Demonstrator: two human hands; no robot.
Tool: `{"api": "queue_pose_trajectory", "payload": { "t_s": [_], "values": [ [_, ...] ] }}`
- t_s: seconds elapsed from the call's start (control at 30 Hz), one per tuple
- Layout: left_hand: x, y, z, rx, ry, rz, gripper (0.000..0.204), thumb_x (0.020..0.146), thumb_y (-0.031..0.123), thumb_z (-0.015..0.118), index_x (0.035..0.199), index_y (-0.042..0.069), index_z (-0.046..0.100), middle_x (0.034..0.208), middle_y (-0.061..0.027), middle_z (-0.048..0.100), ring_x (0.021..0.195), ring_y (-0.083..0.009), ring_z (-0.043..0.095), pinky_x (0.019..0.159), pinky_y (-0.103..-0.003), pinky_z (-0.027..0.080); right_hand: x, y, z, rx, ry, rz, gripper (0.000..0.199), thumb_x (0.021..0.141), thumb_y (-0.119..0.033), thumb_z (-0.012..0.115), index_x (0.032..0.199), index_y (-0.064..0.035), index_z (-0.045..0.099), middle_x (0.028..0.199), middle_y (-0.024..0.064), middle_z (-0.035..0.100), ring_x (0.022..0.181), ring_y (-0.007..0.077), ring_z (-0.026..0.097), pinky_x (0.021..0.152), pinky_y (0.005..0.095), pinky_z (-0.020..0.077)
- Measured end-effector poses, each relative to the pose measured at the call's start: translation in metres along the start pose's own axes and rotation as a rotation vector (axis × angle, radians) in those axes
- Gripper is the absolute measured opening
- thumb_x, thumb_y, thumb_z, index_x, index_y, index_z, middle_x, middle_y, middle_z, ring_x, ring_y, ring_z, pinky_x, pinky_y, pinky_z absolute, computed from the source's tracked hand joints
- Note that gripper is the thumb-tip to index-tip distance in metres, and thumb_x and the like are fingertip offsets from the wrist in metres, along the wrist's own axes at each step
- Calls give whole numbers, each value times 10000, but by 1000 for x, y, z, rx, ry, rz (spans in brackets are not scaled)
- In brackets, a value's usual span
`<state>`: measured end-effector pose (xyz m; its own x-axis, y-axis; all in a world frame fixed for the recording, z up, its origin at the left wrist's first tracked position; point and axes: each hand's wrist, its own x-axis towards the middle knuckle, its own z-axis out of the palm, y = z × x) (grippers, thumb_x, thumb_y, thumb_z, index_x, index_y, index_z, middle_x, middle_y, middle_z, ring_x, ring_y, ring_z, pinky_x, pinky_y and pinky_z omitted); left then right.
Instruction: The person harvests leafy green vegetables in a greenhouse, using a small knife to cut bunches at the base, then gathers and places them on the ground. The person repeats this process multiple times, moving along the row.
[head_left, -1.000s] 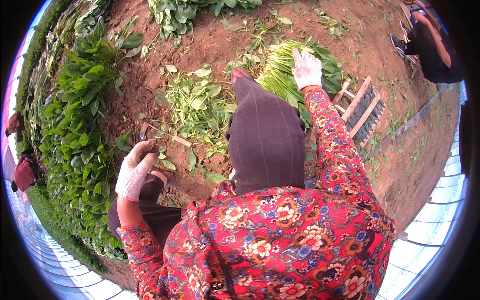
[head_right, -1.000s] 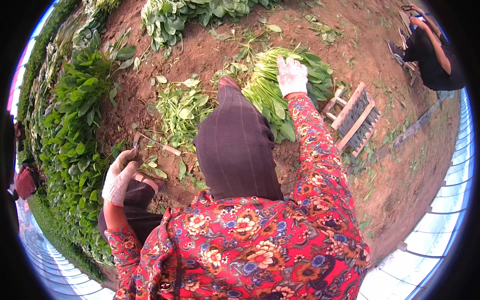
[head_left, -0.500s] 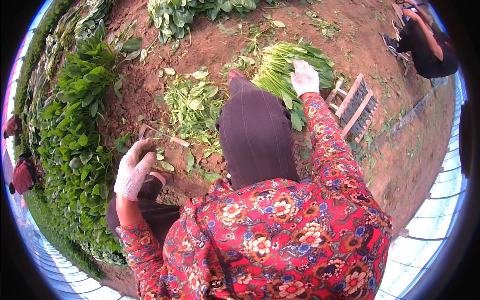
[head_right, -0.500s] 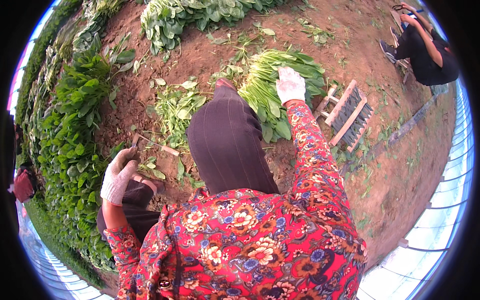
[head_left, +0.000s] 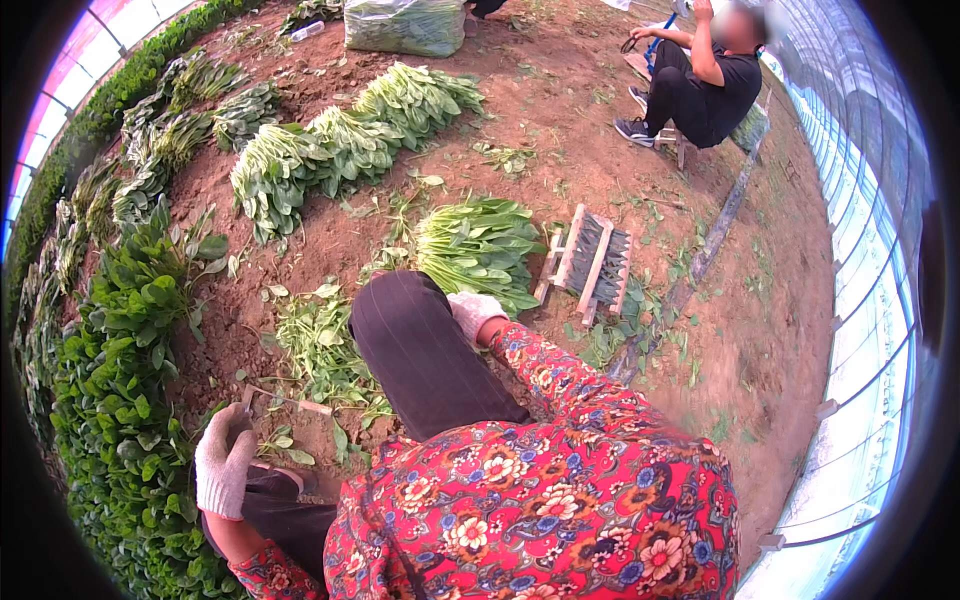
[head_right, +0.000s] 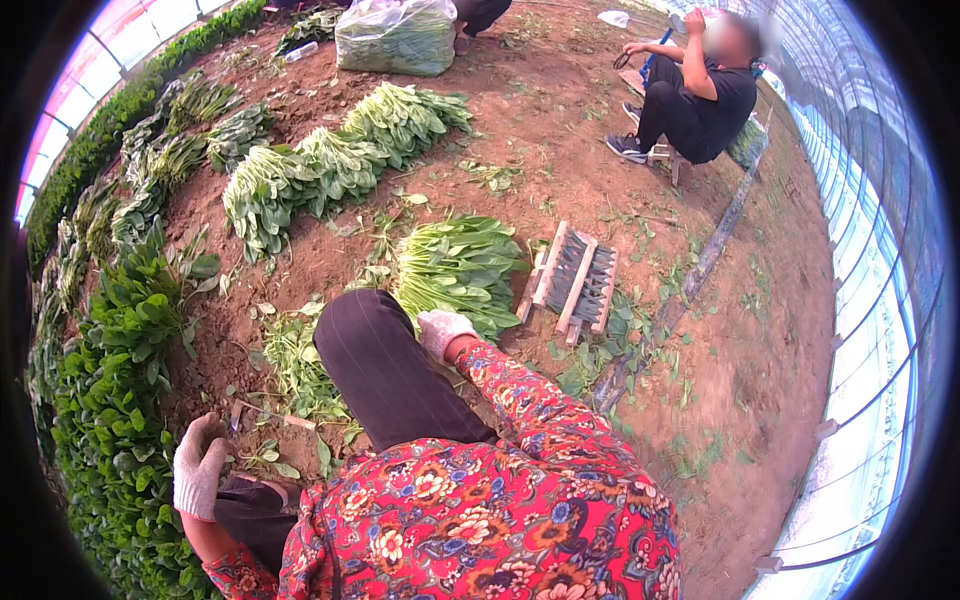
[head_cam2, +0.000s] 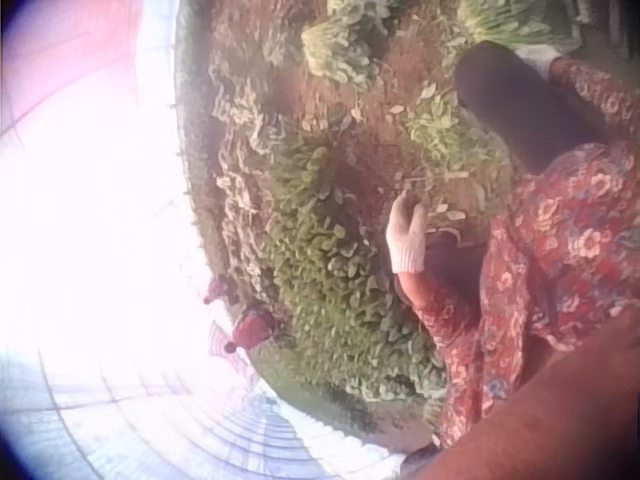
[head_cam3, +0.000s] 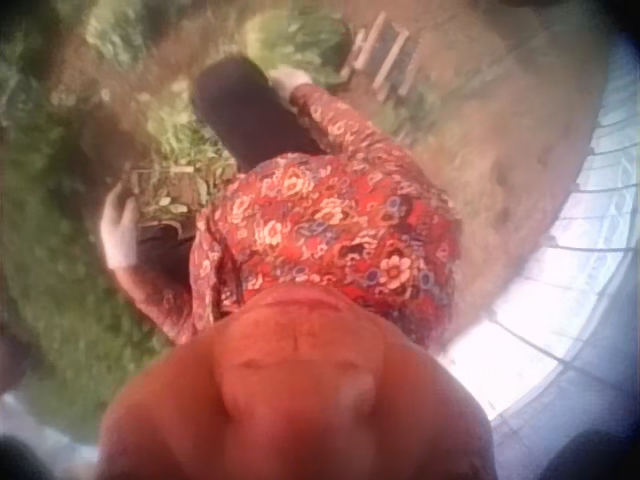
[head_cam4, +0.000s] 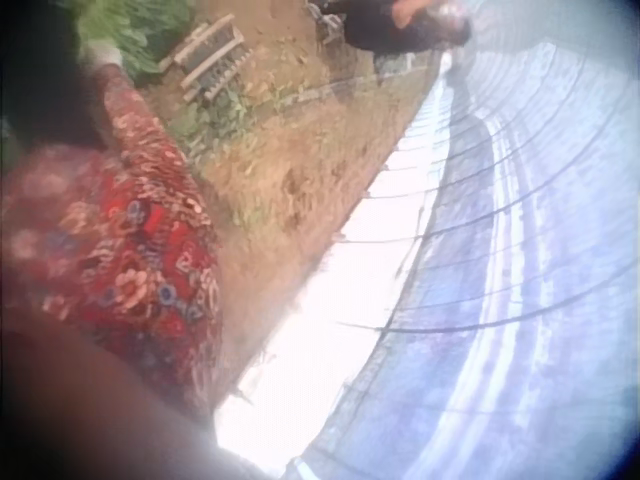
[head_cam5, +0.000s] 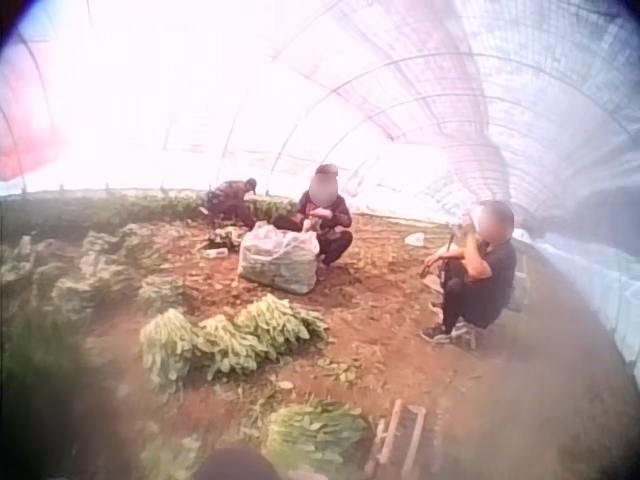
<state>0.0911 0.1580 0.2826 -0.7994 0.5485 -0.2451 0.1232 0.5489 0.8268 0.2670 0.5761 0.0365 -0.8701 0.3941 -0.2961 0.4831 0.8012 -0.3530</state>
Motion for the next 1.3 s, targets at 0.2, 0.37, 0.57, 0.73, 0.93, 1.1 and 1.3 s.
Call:
{"api": "queue_pose_trajectory", "payload": {
  "t_s": [0.2, 0.37, 0.57, 0.73, 0.93, 1.1, 1.3],
  "values": [
    [-47, -41, -35, 66, 337, 36, 381, 849, 55, 669, 1219, -27, 626, 1049, -107, 703, 944, -179, 665, 878, -316, 530, 19, -17, -102, -9, 148, 146, 569, 938, -356, 581, 1422, -72, 494, 1354, 175, 598, 1236, 322, 591, 1037, 429, 469],
    [-84, -94, -64, 356, 696, -15, 377, 847, 128, 702, 1195, -9, 656, 1106, -144, 712, 1000, -234, 693, 913, -335, 530, 20, -62, -221, 455, 865, 19, 752, 833, -111, 723, 1509, -132, 395, 982, 82, 611, 848, 230, 643, 811, 381, 545],
    [-105, -117, -62, 113, 666, -97, 388, 890, 188, 702, 1215, -19, 658, 1116, -162, 729, 1022, -239, 703, 941, -337, 524, 25, -149, -408, 251, 1052, -404, 823, 837, -224, 780, 1532, -126, 350, 813, 111, 655, 775, 257, 669, 792, 389, 538],
    [-116, -118, -71, 137, 652, -155, 416, 915, 176, 686, 1281, -14, 638, 1208, -156, 708, 1103, -230, 674, 987, -330, 499, 23, -236, -553, 569, 1158, -380, 823, 825, -169, 770, 1524, -32, 357, 744, 99, 629, 661, 213, 618, 597, 380, 511],
    [-146, -109, -70, 223, 706, -201, 416, 925, 265, 678, 1257, 14, 660, 1190, -141, 722, 1096, -216, 691, 970, -310, 509, 42, -277, -411, 221, 606, -619, 611, 877, -227, 747, 1406, -40, 504, 776, 39, 621, 590, 127, 568, 565, 300, 483],
    [-176, -79, -69, 302, 697, -236, 439, 918, 324, 673, 1254, 41, 669, 1194, -127, 720, 1105, -244, 687, 984, -325, 506, 68, -293, -159, 85, -205, -591, 558, 824, -322, 742, 1299, -55, 623, 1098, 204, 720, 991, 292, 704, 875, 376, 545],
    [-181, -71, -68, 251, 671, -312, 420, 917, 305, 684, 1244, 43, 670, 1190, -137, 717, 1108, -257, 684, 989, -328, 506, 60, -307, 30, -679, -575, -905, 389, 855, -276, 637, 1158, -33, 658, 1106, 250, 702, 1030, 411, 682, 892, 477, 546]
  ]
}}
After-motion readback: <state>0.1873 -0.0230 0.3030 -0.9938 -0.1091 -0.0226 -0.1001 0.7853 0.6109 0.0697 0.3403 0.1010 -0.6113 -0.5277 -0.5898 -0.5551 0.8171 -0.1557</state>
